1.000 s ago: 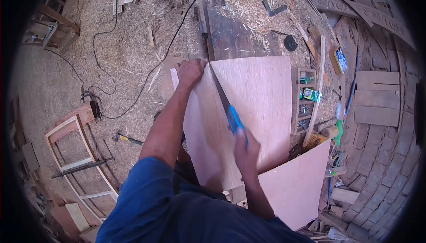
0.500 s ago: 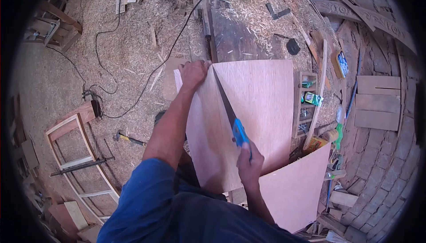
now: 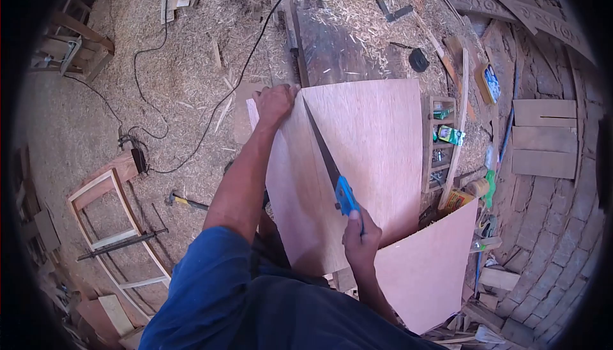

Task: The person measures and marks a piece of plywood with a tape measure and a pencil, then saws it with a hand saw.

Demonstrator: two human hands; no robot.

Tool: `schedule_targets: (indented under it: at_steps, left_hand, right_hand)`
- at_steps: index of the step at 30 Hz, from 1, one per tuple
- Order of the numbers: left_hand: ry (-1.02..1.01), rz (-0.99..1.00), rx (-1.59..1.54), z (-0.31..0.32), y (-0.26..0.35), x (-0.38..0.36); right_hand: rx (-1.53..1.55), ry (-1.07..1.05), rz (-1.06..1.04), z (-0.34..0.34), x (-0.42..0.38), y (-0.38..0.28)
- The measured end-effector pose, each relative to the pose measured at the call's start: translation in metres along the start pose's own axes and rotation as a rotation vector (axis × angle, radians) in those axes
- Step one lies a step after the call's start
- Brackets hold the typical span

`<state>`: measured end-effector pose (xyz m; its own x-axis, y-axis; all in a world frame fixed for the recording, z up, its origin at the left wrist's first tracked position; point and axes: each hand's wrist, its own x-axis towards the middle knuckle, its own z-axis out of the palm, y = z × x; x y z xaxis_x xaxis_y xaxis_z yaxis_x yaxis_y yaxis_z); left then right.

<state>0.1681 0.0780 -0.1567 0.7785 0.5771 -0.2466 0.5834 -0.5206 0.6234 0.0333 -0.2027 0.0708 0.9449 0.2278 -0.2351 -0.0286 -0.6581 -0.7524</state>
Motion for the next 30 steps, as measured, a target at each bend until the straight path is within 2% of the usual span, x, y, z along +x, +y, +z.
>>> schedule_targets:
  at_steps: [2, 4, 6, 9, 12, 15, 16, 18, 20, 23, 27, 30]
  left_hand:
    - [0.003, -0.003, 0.017, 0.004, -0.001, 0.000]
    - [0.003, -0.005, 0.035, 0.006, -0.002, 0.001]
    - [0.004, -0.003, 0.034, 0.006, -0.002, 0.002]
    - [-0.031, 0.007, 0.012, -0.001, -0.001, 0.002]
    - [-0.063, -0.016, -0.011, -0.003, 0.001, 0.002]
    - [-0.030, -0.017, 0.014, -0.001, 0.003, -0.002]
    - [-0.024, -0.013, 0.015, -0.002, 0.003, -0.001]
    - [-0.012, -0.009, 0.026, -0.002, 0.001, -0.001]
    - [0.004, -0.005, 0.039, 0.003, -0.001, 0.000]
    - [-0.024, 0.009, 0.003, 0.001, -0.002, 0.002]
    - [-0.012, -0.013, 0.007, 0.002, 0.000, 0.004]
    - [-0.009, -0.010, 0.023, 0.004, -0.002, 0.002]
  right_hand:
    - [-0.075, -0.023, 0.008, 0.011, 0.019, 0.000]
    - [-0.064, 0.004, -0.169, 0.053, 0.073, 0.022]
    - [-0.098, 0.037, -0.225, 0.083, 0.113, 0.009]
    - [-0.129, -0.050, -0.154, 0.059, 0.088, -0.001]
    - [-0.037, -0.019, -0.046, 0.005, -0.002, 0.008]
    - [-0.044, 0.034, -0.106, 0.013, 0.005, 0.009]
    - [-0.078, 0.055, -0.159, 0.024, 0.024, 0.009]
    - [-0.123, -0.029, -0.129, 0.056, 0.081, 0.019]
    - [-0.182, -0.009, -0.164, 0.087, 0.119, 0.013]
    - [-0.168, -0.032, -0.166, 0.067, 0.096, 0.006]
    - [-0.006, -0.008, 0.035, 0.006, -0.003, 0.000]
    - [-0.082, 0.034, -0.128, 0.031, 0.030, 0.011]
